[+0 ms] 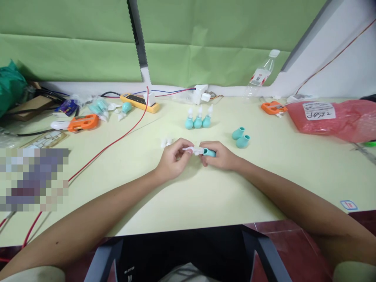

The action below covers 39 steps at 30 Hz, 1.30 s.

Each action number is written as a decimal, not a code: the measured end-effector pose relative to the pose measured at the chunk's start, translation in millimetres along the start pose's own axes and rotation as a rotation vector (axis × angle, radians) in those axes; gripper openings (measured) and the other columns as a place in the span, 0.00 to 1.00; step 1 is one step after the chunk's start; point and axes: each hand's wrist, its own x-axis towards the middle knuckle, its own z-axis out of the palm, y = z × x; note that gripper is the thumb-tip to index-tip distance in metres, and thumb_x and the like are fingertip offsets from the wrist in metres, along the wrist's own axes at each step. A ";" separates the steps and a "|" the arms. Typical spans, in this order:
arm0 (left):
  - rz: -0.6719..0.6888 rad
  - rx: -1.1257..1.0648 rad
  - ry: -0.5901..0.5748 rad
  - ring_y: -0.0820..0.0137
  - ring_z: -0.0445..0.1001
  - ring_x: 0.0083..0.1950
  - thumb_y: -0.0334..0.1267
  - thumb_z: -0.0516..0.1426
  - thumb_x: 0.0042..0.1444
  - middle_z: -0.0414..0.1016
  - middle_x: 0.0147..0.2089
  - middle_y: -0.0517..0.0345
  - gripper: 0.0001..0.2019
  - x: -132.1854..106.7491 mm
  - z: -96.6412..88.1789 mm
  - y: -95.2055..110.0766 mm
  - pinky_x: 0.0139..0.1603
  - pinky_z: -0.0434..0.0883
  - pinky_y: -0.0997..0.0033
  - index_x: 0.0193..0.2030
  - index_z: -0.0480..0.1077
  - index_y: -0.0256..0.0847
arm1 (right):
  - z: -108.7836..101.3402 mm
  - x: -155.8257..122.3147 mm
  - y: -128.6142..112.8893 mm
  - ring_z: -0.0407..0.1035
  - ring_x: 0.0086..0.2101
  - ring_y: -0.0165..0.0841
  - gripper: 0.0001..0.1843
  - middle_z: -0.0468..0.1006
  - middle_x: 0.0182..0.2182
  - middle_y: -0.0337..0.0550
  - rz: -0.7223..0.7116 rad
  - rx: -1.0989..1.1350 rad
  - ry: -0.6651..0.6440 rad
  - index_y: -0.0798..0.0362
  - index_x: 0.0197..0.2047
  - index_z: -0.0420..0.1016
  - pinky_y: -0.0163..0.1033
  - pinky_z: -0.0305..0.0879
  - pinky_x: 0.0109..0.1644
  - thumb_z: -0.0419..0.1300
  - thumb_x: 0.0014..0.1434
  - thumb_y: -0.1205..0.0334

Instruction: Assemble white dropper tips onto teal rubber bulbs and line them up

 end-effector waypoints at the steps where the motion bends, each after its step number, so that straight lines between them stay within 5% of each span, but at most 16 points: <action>1: 0.002 0.001 -0.010 0.75 0.68 0.26 0.44 0.57 0.67 0.71 0.26 0.62 0.10 -0.2 0.3 0.2 0.29 0.66 0.72 0.45 0.71 0.39 | 0.2 -1.0 -1.3 0.66 0.27 0.31 0.02 0.70 0.25 0.35 0.051 0.037 -0.034 0.51 0.32 0.69 0.38 0.63 0.36 0.56 0.56 0.67; 4: 0.003 -0.016 -0.040 0.74 0.69 0.27 0.46 0.58 0.66 0.71 0.26 0.63 0.11 -0.6 0.4 -0.3 0.29 0.66 0.73 0.46 0.71 0.40 | 2.4 -2.6 -3.4 0.62 0.24 0.29 0.03 0.68 0.22 0.32 0.117 0.031 -0.071 0.52 0.34 0.71 0.35 0.59 0.31 0.56 0.54 0.66; 9: -0.011 -0.035 -0.044 0.75 0.68 0.25 0.48 0.59 0.66 0.71 0.27 0.62 0.13 -0.7 -0.5 -6.2 0.27 0.65 0.73 0.45 0.71 0.40 | 7.6 -0.5 -4.4 0.64 0.29 0.30 0.02 0.71 0.27 0.35 0.061 -0.136 0.051 0.52 0.33 0.70 0.35 0.59 0.34 0.59 0.56 0.63; 14: -0.042 -0.093 -0.136 0.75 0.68 0.23 0.46 0.58 0.67 0.68 0.24 0.65 0.11 -1.6 0.5 -9.8 0.24 0.65 0.73 0.45 0.69 0.40 | 10.3 -0.8 -4.4 0.66 0.30 0.33 0.06 0.72 0.27 0.40 0.069 -0.503 0.123 0.52 0.28 0.67 0.38 0.55 0.36 0.57 0.57 0.65; 20: -0.141 -0.113 -0.242 0.74 0.71 0.25 0.46 0.57 0.68 0.71 0.27 0.63 0.10 0.4 0.5 -3.2 0.28 0.68 0.71 0.43 0.67 0.41 | 7.8 -3.1 -2.4 0.69 0.33 0.37 0.09 0.79 0.34 0.48 0.097 -0.867 0.116 0.55 0.36 0.74 0.41 0.48 0.33 0.55 0.64 0.61; 25: -0.160 -0.155 -0.292 0.72 0.74 0.30 0.48 0.56 0.68 0.74 0.31 0.59 0.12 2.9 -1.8 -6.6 0.34 0.73 0.69 0.45 0.68 0.41 | 0.4 -2.8 2.2 0.68 0.31 0.38 0.10 0.79 0.33 0.49 0.026 -0.924 0.092 0.55 0.35 0.74 0.41 0.44 0.32 0.55 0.64 0.60; 39: 0.200 0.314 -0.360 0.73 0.73 0.30 0.35 0.50 0.69 0.74 0.32 0.59 0.07 4.7 -5.1 -12.6 0.34 0.70 0.73 0.46 0.70 0.42 | -9.9 -0.8 -11.6 0.70 0.33 0.39 0.09 0.80 0.32 0.49 0.055 -0.910 -0.110 0.54 0.32 0.74 0.42 0.49 0.35 0.57 0.62 0.61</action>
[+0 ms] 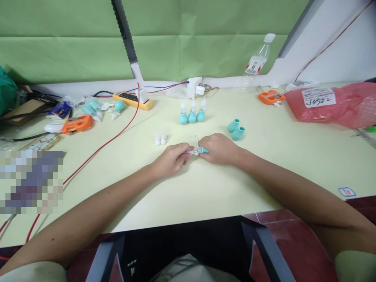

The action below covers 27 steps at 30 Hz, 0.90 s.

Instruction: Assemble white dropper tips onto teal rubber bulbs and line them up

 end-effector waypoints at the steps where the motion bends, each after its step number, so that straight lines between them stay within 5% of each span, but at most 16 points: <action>1: 0.019 0.036 -0.003 0.73 0.72 0.30 0.33 0.50 0.69 0.74 0.32 0.59 0.07 -0.5 0.3 -0.5 0.34 0.70 0.73 0.46 0.70 0.42 | -0.3 -0.1 0.6 0.69 0.32 0.38 0.09 0.79 0.31 0.48 -0.005 0.022 -0.006 0.54 0.31 0.74 0.42 0.49 0.35 0.57 0.61 0.62; 6: 0.106 0.141 -0.030 0.73 0.74 0.33 0.28 0.50 0.65 0.76 0.40 0.54 0.11 -4.4 3.2 -3.5 0.36 0.72 0.74 0.50 0.69 0.42 | -2.5 -1.1 2.7 0.64 0.28 0.34 0.10 0.73 0.24 0.42 -0.043 0.173 -0.038 0.52 0.25 0.67 0.40 0.50 0.34 0.57 0.58 0.64; 12: 0.247 0.355 -0.101 0.69 0.77 0.48 0.22 0.46 0.65 0.76 0.49 0.50 0.15 -3.7 2.1 -2.2 0.47 0.74 0.72 0.49 0.68 0.41 | -6.8 -1.0 2.0 0.59 0.24 0.30 0.13 0.67 0.20 0.39 -0.035 0.272 -0.112 0.52 0.22 0.62 0.39 0.49 0.32 0.57 0.56 0.64; 18: 0.294 0.581 -0.165 0.66 0.77 0.45 0.25 0.45 0.67 0.76 0.47 0.49 0.14 -2.2 2.0 4.7 0.43 0.75 0.69 0.51 0.68 0.40 | -10.2 -1.1 -1.3 0.55 0.22 0.28 0.14 0.62 0.17 0.37 -0.005 0.305 -0.194 0.52 0.20 0.60 0.39 0.47 0.29 0.56 0.55 0.64; 22: 0.269 0.365 -0.080 0.69 0.76 0.42 0.25 0.46 0.65 0.77 0.45 0.50 0.13 -2.4 1.5 8.6 0.40 0.74 0.71 0.50 0.67 0.40 | -4.8 -1.9 -1.2 0.54 0.22 0.27 0.12 0.62 0.17 0.35 0.000 0.441 -0.160 0.53 0.21 0.60 0.38 0.46 0.29 0.57 0.53 0.66; 27: 0.012 -0.038 0.089 0.76 0.69 0.27 0.38 0.53 0.69 0.76 0.32 0.58 0.06 2.8 -2.5 16.8 0.30 0.66 0.74 0.44 0.70 0.40 | 8.9 -1.2 -7.1 0.53 0.24 0.25 0.16 0.59 0.19 0.33 0.030 0.701 -0.007 0.53 0.21 0.61 0.35 0.48 0.28 0.59 0.57 0.61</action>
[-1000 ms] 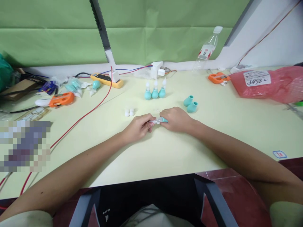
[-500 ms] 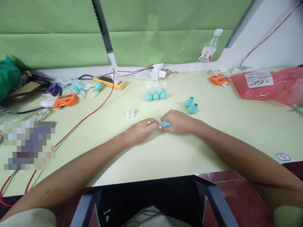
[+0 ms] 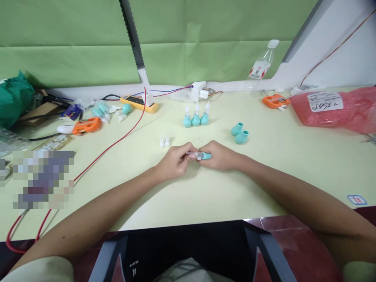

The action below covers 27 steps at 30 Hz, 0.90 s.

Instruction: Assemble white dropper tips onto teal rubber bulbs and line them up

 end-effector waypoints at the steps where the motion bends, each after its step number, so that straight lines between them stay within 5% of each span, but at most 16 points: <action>1: -0.061 -0.095 0.023 0.76 0.68 0.27 0.41 0.54 0.69 0.75 0.31 0.59 0.08 1.3 -0.1 1.7 0.29 0.65 0.74 0.43 0.69 0.40 | 2.8 0.2 -0.9 0.54 0.24 0.25 0.16 0.60 0.19 0.33 0.021 0.088 0.012 0.54 0.23 0.63 0.35 0.49 0.28 0.60 0.58 0.59; 5: -0.236 -0.383 0.094 0.77 0.68 0.24 0.48 0.56 0.68 0.74 0.28 0.61 0.13 4.0 0.7 7.5 0.26 0.64 0.75 0.44 0.69 0.39 | 10.6 0.5 -6.7 0.61 0.22 0.27 0.12 0.66 0.21 0.33 0.091 0.440 -0.085 0.55 0.34 0.72 0.34 0.56 0.26 0.63 0.61 0.54; 8: -0.244 -0.400 0.123 0.77 0.69 0.24 0.50 0.57 0.67 0.75 0.28 0.59 0.14 5.7 -6.1 12.3 0.25 0.64 0.75 0.43 0.71 0.39 | 14.2 1.9 -6.1 0.65 0.23 0.27 0.17 0.73 0.27 0.37 0.019 0.657 -0.148 0.55 0.41 0.72 0.34 0.63 0.27 0.66 0.60 0.49; 13: -0.203 -0.204 0.225 0.77 0.69 0.24 0.51 0.61 0.63 0.76 0.30 0.58 0.16 21.0 -46.5 23.9 0.25 0.66 0.75 0.44 0.76 0.39 | 21.1 9.4 9.2 0.76 0.38 0.39 0.33 0.76 0.46 0.53 -0.114 1.006 -0.142 0.53 0.54 0.66 0.39 0.73 0.31 0.66 0.58 0.36; 17: -0.207 -0.106 0.408 0.77 0.65 0.21 0.51 0.64 0.59 0.72 0.26 0.60 0.15 49.2 -84.8 27.0 0.21 0.62 0.75 0.39 0.77 0.38 | 24.0 13.0 18.3 0.77 0.36 0.38 0.36 0.77 0.43 0.51 -0.095 1.045 -0.161 0.53 0.60 0.64 0.39 0.73 0.29 0.66 0.60 0.38; 22: -0.237 0.080 0.377 0.76 0.65 0.21 0.49 0.61 0.61 0.70 0.23 0.60 0.15 87.2 -110.7 0.6 0.23 0.62 0.73 0.34 0.76 0.38 | 21.4 11.1 13.3 0.76 0.31 0.34 0.25 0.78 0.36 0.47 -0.040 0.890 -0.188 0.56 0.52 0.72 0.38 0.73 0.30 0.63 0.65 0.43; 27: -0.328 0.278 0.214 0.71 0.71 0.27 0.48 0.58 0.60 0.78 0.30 0.54 0.15 105.3 -110.0 -45.6 0.29 0.66 0.71 0.36 0.77 0.38 | 19.7 10.1 7.7 0.76 0.29 0.32 0.18 0.78 0.33 0.46 -0.003 0.828 -0.181 0.58 0.43 0.76 0.37 0.73 0.30 0.64 0.64 0.49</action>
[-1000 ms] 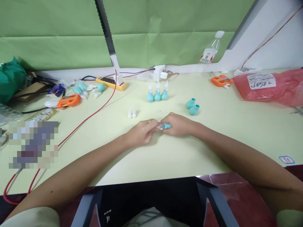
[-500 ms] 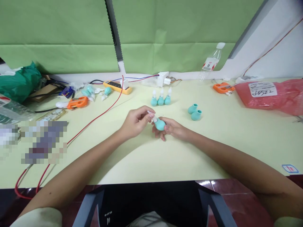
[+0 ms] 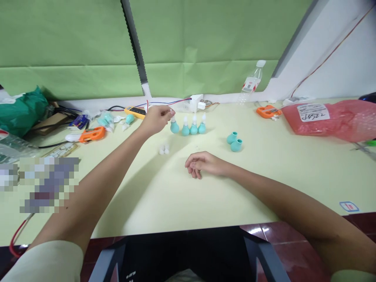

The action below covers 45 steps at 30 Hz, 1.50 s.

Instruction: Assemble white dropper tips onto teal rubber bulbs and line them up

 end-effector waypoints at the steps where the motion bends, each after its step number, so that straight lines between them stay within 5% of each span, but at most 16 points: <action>1: -0.009 0.022 -0.021 0.71 0.72 0.28 0.48 0.57 0.61 0.78 0.32 0.53 0.15 2.8 4.4 -6.7 0.30 0.66 0.70 0.36 0.77 0.38 | 0.3 -0.1 0.0 0.76 0.29 0.32 0.17 0.79 0.33 0.45 0.004 -0.008 0.004 0.58 0.42 0.76 0.36 0.73 0.30 0.64 0.64 0.50; 8: -0.070 0.081 -0.095 0.67 0.73 0.30 0.48 0.54 0.62 0.79 0.34 0.52 0.16 7.0 22.3 -29.5 0.33 0.67 0.66 0.39 0.77 0.39 | 2.1 0.2 -0.1 0.75 0.29 0.31 0.13 0.79 0.31 0.44 0.023 -0.027 0.012 0.57 0.41 0.76 0.36 0.73 0.30 0.66 0.63 0.54; 26: -0.046 0.072 -0.131 0.68 0.73 0.31 0.46 0.53 0.63 0.80 0.40 0.50 0.16 9.0 28.2 -25.2 0.37 0.68 0.67 0.43 0.78 0.38 | 1.4 1.2 2.0 0.75 0.29 0.30 0.11 0.79 0.32 0.43 0.026 -0.034 0.005 0.57 0.41 0.76 0.35 0.73 0.30 0.65 0.63 0.57; 34: -0.070 0.075 -0.057 0.65 0.74 0.37 0.48 0.54 0.64 0.78 0.36 0.53 0.21 -1.9 32.3 -25.4 0.43 0.69 0.65 0.57 0.74 0.38 | 1.6 1.2 -0.1 0.75 0.29 0.30 0.11 0.78 0.31 0.43 0.025 -0.039 0.002 0.57 0.41 0.76 0.35 0.72 0.30 0.65 0.62 0.57; 38: -0.065 0.092 0.033 0.65 0.74 0.38 0.47 0.53 0.64 0.76 0.35 0.54 0.18 -19.2 24.8 -28.9 0.43 0.69 0.65 0.52 0.74 0.40 | 5.1 -0.1 -2.1 0.74 0.29 0.30 0.11 0.78 0.31 0.43 0.025 -0.040 0.016 0.57 0.40 0.75 0.36 0.72 0.30 0.65 0.61 0.57; 41: -0.047 0.120 0.067 0.66 0.73 0.38 0.42 0.54 0.60 0.77 0.37 0.54 0.11 -39.5 13.3 -30.9 0.43 0.69 0.65 0.43 0.73 0.40 | 7.3 -1.4 -0.6 0.73 0.28 0.31 0.10 0.77 0.30 0.43 0.017 -0.088 0.092 0.56 0.38 0.75 0.36 0.69 0.28 0.64 0.61 0.57; 45: 0.099 0.247 -0.016 0.63 0.73 0.44 0.36 0.52 0.58 0.78 0.40 0.52 0.07 -71.9 3.4 -30.8 0.50 0.70 0.61 0.38 0.72 0.41 | 2.1 -1.4 5.3 0.64 0.24 0.28 0.09 0.72 0.24 0.38 -0.162 -0.369 0.365 0.54 0.31 0.74 0.35 0.61 0.28 0.61 0.61 0.59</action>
